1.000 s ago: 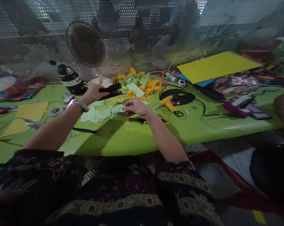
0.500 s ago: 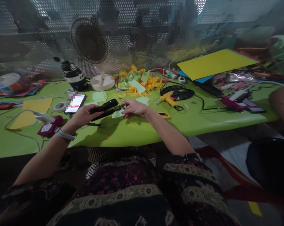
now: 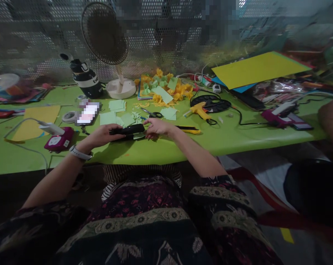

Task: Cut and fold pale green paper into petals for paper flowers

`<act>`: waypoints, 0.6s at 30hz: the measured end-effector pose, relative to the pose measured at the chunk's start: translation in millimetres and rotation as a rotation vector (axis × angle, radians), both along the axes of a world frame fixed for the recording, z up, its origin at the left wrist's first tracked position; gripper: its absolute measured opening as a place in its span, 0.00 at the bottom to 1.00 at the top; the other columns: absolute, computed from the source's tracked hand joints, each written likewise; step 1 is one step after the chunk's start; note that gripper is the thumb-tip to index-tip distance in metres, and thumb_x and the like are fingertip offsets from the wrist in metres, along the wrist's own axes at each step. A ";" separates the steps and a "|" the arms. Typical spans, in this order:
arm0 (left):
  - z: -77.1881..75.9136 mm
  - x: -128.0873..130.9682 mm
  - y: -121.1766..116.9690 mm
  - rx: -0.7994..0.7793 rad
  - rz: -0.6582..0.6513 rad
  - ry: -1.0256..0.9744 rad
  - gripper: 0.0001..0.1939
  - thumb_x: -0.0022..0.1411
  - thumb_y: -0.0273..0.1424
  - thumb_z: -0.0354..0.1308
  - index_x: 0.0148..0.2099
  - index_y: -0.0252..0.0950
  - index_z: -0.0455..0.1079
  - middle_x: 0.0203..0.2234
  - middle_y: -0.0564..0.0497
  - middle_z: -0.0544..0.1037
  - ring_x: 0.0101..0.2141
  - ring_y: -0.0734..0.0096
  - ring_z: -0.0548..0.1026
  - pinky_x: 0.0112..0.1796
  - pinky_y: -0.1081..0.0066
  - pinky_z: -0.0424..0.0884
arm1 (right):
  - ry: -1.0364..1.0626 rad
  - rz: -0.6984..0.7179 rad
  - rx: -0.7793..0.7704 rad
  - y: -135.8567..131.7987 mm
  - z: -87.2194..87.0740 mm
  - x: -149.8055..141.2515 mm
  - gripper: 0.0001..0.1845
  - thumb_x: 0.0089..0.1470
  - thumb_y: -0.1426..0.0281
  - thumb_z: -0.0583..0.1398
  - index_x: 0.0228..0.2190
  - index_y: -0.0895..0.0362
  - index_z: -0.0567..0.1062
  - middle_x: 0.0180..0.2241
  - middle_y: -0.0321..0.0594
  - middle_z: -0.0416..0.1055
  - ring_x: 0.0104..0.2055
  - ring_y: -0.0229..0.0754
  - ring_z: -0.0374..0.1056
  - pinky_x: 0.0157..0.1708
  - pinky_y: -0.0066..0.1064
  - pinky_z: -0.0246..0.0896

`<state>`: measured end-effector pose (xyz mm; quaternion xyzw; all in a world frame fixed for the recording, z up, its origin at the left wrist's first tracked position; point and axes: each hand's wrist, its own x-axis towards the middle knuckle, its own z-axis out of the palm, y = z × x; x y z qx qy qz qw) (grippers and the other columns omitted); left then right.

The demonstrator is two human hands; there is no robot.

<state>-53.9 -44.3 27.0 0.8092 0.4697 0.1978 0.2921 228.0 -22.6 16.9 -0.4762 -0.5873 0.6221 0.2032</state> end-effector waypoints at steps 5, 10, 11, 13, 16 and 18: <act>-2.6 -2.2 1.2 -0.043 -0.005 -0.016 0.18 0.56 0.44 0.64 0.43 0.38 0.77 0.34 0.49 0.80 0.33 0.67 0.75 0.37 0.69 0.69 | 0.014 -0.016 -0.001 -4.6 0.0 -1.7 0.35 0.47 0.77 0.70 0.56 0.62 0.68 0.24 0.38 0.77 0.23 0.39 0.74 0.20 0.24 0.71; -1.2 -2.6 0.5 -0.027 0.008 -0.017 0.16 0.54 0.43 0.66 0.40 0.38 0.77 0.34 0.48 0.81 0.35 0.65 0.75 0.38 0.68 0.69 | 0.003 -0.059 -0.004 -11.5 4.6 -2.7 0.34 0.48 0.78 0.68 0.56 0.62 0.67 0.24 0.38 0.77 0.23 0.38 0.73 0.19 0.23 0.70; -0.3 -2.4 0.3 -0.025 0.007 -0.009 0.16 0.53 0.43 0.66 0.40 0.38 0.77 0.34 0.48 0.81 0.35 0.65 0.76 0.39 0.68 0.69 | 0.002 -0.066 -0.010 -12.5 5.3 -3.1 0.34 0.48 0.78 0.68 0.57 0.63 0.67 0.24 0.38 0.77 0.23 0.38 0.73 0.19 0.23 0.70; 1.3 -2.1 -0.1 -0.020 0.003 0.009 0.16 0.53 0.43 0.66 0.40 0.38 0.78 0.35 0.48 0.81 0.35 0.65 0.76 0.39 0.67 0.70 | -0.005 -0.081 -0.023 -14.0 6.2 -3.9 0.35 0.49 0.79 0.68 0.57 0.63 0.66 0.24 0.38 0.77 0.22 0.37 0.73 0.19 0.23 0.70; 2.8 -2.6 -0.3 -0.020 -0.002 0.034 0.17 0.53 0.44 0.66 0.39 0.38 0.78 0.34 0.48 0.81 0.35 0.64 0.76 0.39 0.66 0.70 | -0.012 -0.103 -0.021 -15.3 5.5 -4.3 0.35 0.49 0.79 0.68 0.58 0.62 0.66 0.24 0.38 0.77 0.23 0.38 0.73 0.20 0.23 0.71; 4.6 -3.3 -0.8 -0.034 -0.006 0.049 0.17 0.53 0.45 0.66 0.39 0.37 0.78 0.34 0.47 0.80 0.35 0.64 0.76 0.39 0.66 0.70 | -0.012 -0.109 -0.012 -15.7 4.1 -3.9 0.35 0.50 0.79 0.68 0.58 0.62 0.67 0.24 0.38 0.77 0.23 0.38 0.73 0.21 0.24 0.72</act>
